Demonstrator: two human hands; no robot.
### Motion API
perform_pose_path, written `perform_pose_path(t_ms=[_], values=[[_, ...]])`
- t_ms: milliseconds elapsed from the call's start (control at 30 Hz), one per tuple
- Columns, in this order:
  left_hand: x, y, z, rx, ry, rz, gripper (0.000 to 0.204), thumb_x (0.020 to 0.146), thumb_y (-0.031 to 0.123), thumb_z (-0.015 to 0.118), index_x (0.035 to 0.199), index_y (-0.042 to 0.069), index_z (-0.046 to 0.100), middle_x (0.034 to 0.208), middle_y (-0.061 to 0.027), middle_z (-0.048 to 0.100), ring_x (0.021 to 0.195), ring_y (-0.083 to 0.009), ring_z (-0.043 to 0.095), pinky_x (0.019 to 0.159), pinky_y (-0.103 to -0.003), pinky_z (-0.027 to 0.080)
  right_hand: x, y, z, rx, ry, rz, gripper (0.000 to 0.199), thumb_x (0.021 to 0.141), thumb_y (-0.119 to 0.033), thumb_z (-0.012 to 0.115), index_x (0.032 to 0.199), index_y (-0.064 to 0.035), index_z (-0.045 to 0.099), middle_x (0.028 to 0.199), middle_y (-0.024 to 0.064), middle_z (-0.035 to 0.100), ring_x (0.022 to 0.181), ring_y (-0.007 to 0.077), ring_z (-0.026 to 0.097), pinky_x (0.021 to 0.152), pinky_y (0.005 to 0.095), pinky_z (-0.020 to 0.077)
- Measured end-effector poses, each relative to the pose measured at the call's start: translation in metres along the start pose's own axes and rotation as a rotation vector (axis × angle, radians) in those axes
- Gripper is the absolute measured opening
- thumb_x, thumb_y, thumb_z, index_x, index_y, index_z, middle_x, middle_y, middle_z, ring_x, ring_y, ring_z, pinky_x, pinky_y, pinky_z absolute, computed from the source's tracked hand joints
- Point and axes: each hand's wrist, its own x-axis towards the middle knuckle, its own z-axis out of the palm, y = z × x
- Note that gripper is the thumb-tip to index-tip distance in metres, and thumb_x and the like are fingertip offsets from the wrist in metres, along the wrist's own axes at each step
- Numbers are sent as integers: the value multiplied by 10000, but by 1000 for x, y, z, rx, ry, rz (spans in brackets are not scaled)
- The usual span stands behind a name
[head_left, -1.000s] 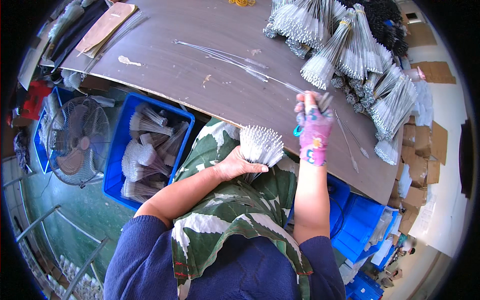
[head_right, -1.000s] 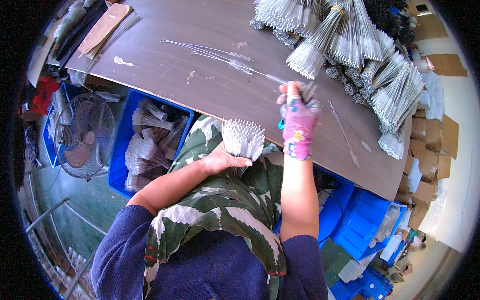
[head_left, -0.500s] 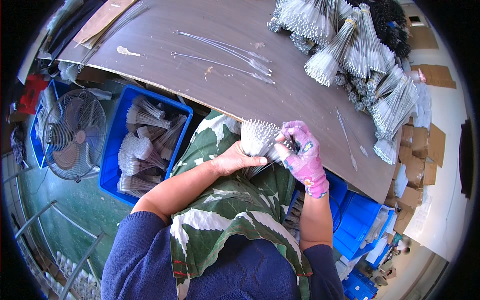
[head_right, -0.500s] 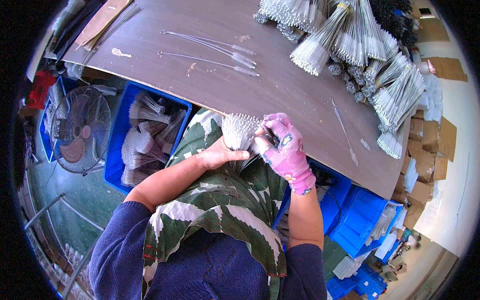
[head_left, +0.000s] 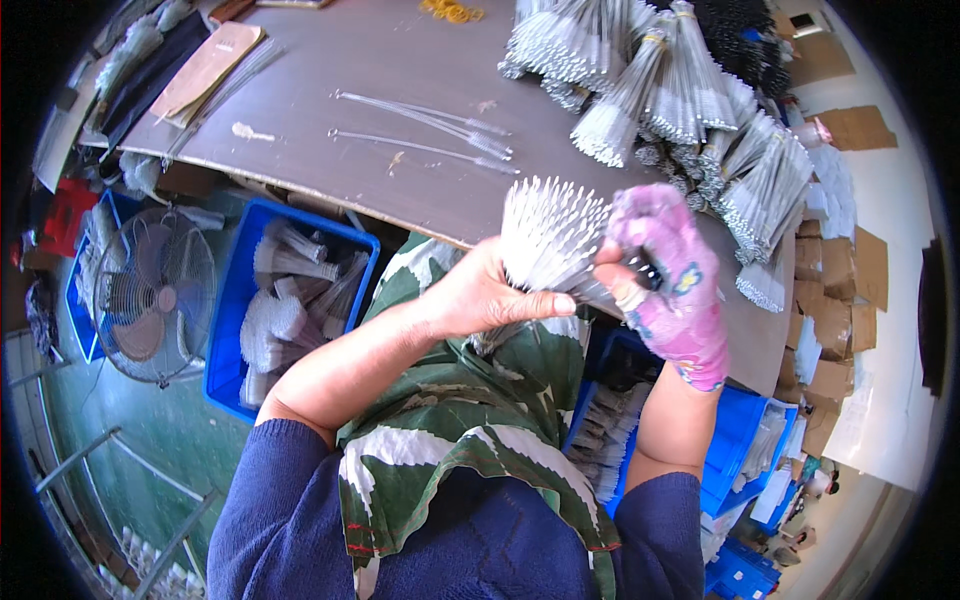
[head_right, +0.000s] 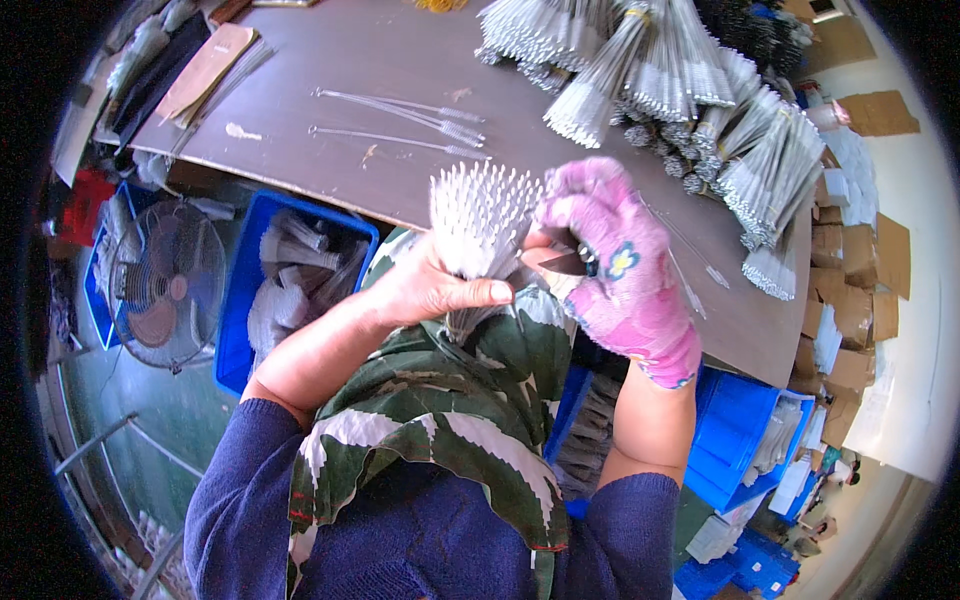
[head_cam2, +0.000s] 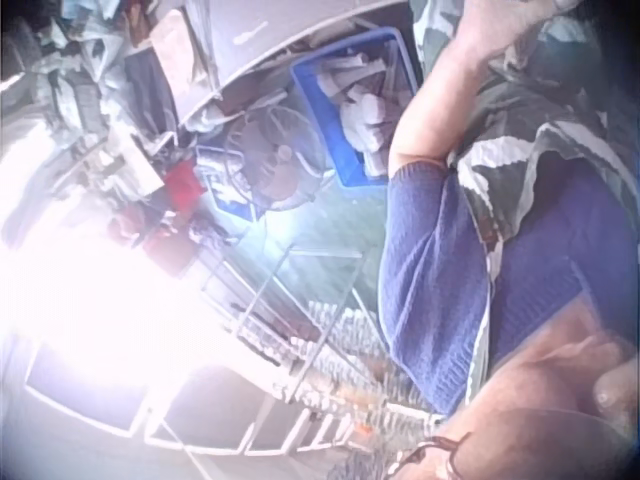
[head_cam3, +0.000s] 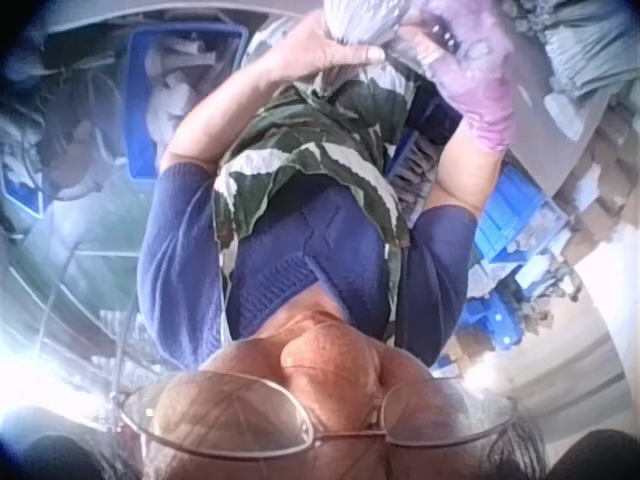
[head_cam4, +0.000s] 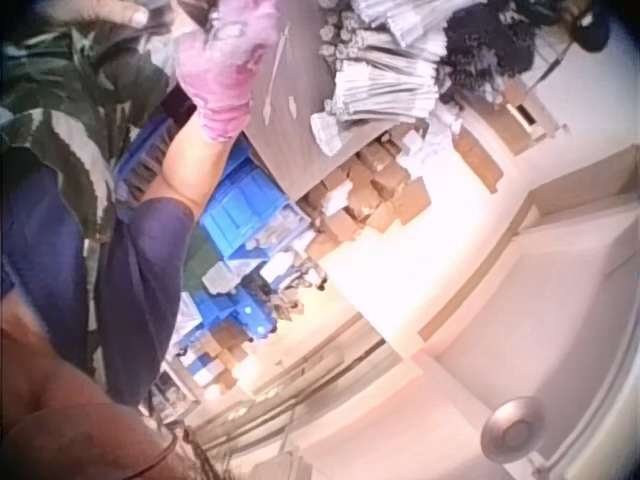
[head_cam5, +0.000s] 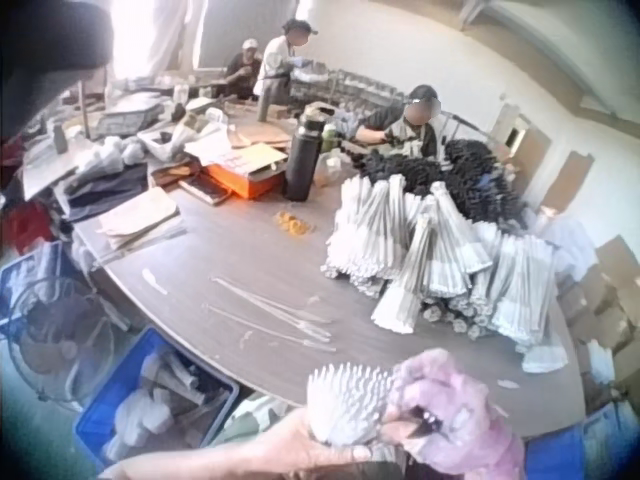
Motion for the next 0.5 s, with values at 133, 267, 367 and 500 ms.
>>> perform_pose_path(t_ms=[133,267,367,500], values=[[25,46,4,92,1,44,389,733,158,755,1064,30,596,949,14,615,892,-64,526,817,-251,437,17,-11,-28,-139,178,-151,171,723,-37,685,839,-7,564,968,87,517,826,151,549,696,243,443],[33,40,8,14,41,-122,433,752,253,738,1064,0,575,935,-27,608,851,-88,541,776,-246,449,17,0,-22,499,335,275,73,817,-74,637,837,-30,582,884,-14,541,788,60,495,690,203,398],[30,17,9,-109,59,-180,454,770,233,717,1113,2,531,955,-57,610,862,-123,568,794,-268,461,12,14,-27,390,269,369,116,872,-148,581,873,-39,620,839,-36,564,737,33,474,636,178,374],[26,8,10,-129,61,-187,419,775,223,712,1087,5,537,937,-52,610,854,-117,566,784,-266,464,6,13,-25,339,208,503,169,886,-168,563,853,-25,645,794,-30,567,720,36,473,603,176,365]])
